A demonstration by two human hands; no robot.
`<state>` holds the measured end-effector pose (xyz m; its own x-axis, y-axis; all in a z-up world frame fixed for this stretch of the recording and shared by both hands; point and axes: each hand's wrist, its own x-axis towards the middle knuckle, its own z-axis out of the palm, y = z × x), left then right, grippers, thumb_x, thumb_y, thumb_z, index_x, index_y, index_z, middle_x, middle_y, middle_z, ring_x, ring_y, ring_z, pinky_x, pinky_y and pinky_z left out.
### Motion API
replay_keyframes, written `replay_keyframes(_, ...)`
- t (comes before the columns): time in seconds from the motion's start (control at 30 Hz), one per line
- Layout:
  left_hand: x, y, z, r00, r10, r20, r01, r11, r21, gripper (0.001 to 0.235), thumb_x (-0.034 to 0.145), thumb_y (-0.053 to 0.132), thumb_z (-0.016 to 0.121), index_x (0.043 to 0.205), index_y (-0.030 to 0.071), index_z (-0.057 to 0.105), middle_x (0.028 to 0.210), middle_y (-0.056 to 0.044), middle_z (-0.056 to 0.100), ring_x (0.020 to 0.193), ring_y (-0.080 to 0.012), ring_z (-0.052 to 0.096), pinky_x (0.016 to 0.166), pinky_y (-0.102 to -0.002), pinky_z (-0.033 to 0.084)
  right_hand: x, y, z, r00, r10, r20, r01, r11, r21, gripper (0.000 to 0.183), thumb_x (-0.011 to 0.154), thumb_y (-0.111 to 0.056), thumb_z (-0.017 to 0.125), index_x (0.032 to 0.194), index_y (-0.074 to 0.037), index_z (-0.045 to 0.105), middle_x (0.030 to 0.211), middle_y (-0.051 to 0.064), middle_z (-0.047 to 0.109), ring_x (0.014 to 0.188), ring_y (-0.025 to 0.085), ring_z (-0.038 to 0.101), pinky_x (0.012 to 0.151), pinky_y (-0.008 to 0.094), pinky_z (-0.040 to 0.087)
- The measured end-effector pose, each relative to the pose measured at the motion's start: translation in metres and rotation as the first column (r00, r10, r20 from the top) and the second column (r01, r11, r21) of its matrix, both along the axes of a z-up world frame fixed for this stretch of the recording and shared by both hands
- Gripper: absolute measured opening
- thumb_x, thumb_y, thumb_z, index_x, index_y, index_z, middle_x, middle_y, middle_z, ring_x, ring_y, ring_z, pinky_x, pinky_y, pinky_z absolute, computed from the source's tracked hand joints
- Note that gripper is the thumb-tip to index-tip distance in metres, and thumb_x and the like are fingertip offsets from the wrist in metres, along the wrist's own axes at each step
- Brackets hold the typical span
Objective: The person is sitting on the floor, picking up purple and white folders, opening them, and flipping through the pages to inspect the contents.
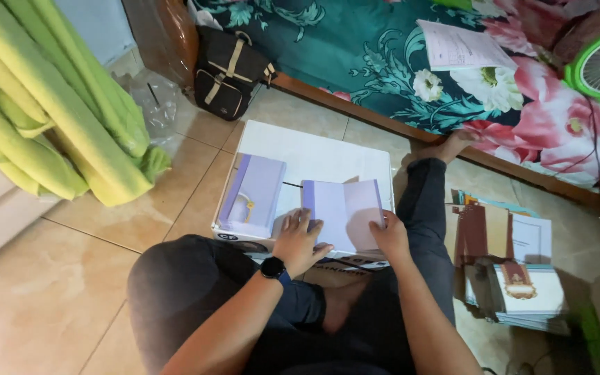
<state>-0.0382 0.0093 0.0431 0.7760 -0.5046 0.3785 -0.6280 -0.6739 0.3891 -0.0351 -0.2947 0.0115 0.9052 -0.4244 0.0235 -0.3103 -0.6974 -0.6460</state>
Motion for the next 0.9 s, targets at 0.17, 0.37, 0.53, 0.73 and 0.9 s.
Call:
replay_keyframes(0.17, -0.001, 0.005, 0.011, 0.988, -0.033, -0.152, 0.035, 0.999, 0.016, 0.073, 0.088, 0.061, 0.066, 0.133, 0.003, 0.063, 0.147, -0.031, 0.047, 0.139, -0.0476, 0.045, 0.116, -0.059, 0.032, -0.016, 0.021, 0.019, 0.998, 0.036, 0.048, -0.023, 0.970, -0.241, 0.070, 0.074, -0.035, 0.081, 0.136, -0.005, 0.066, 0.116, 0.019, 0.070, 0.105, 0.038, 0.071, 0.088, 0.045, 0.059)
replay_keyframes(0.37, 0.007, 0.005, 0.000, 0.965, -0.029, -0.262, 0.019, 0.999, -0.043, 0.075, 0.082, 0.056, 0.074, 0.132, 0.002, 0.065, 0.148, -0.029, 0.048, 0.140, -0.0438, 0.046, 0.119, -0.053, 0.034, -0.015, 0.020, 0.002, 0.979, 0.147, 0.139, -0.075, 0.902, -0.425, 0.068, 0.072, -0.038, 0.084, 0.127, -0.001, 0.071, 0.115, 0.020, 0.067, 0.100, 0.039, 0.072, 0.086, 0.041, 0.060)
replay_keyframes(0.53, 0.006, 0.008, -0.001, 0.958, -0.054, -0.283, 0.033, 0.996, -0.077, 0.071, 0.082, 0.057, 0.074, 0.135, 0.011, 0.066, 0.147, -0.025, 0.051, 0.142, -0.0413, 0.045, 0.121, -0.053, 0.031, -0.017, 0.028, 0.003, 0.985, 0.153, 0.075, -0.094, 0.855, -0.510, 0.065, 0.076, -0.044, 0.080, 0.130, -0.008, 0.072, 0.120, 0.015, 0.064, 0.104, 0.034, 0.069, 0.084, 0.037, 0.061)
replay_keyframes(0.73, 0.016, -0.002, -0.022, 0.975, -0.026, -0.220, 0.020, 0.999, -0.030, 0.065, 0.080, 0.058, 0.074, 0.126, 0.013, 0.072, 0.147, -0.027, 0.052, 0.140, -0.0408, 0.047, 0.119, -0.054, 0.031, -0.019, 0.089, 0.064, 0.825, 0.489, -0.282, -0.560, 0.650, -0.513, 0.051, 0.103, -0.017, 0.043, 0.151, 0.000, 0.048, 0.155, 0.023, 0.046, 0.145, 0.043, 0.041, 0.117, 0.050, 0.036)
replay_keyframes(0.9, 0.015, -0.003, -0.015, 0.956, -0.022, -0.292, 0.035, 0.999, 0.039, 0.070, 0.083, 0.064, 0.065, 0.132, 0.014, 0.069, 0.152, -0.029, 0.045, 0.144, -0.0415, 0.042, 0.120, -0.055, 0.027, 0.056, 0.077, 0.040, 0.748, 0.444, -0.494, -0.641, 0.676, -0.363, 0.072, 0.105, -0.055, 0.008, 0.166, -0.017, 0.010, 0.173, 0.008, 0.009, 0.159, 0.023, 0.006, 0.127, 0.040, 0.006)
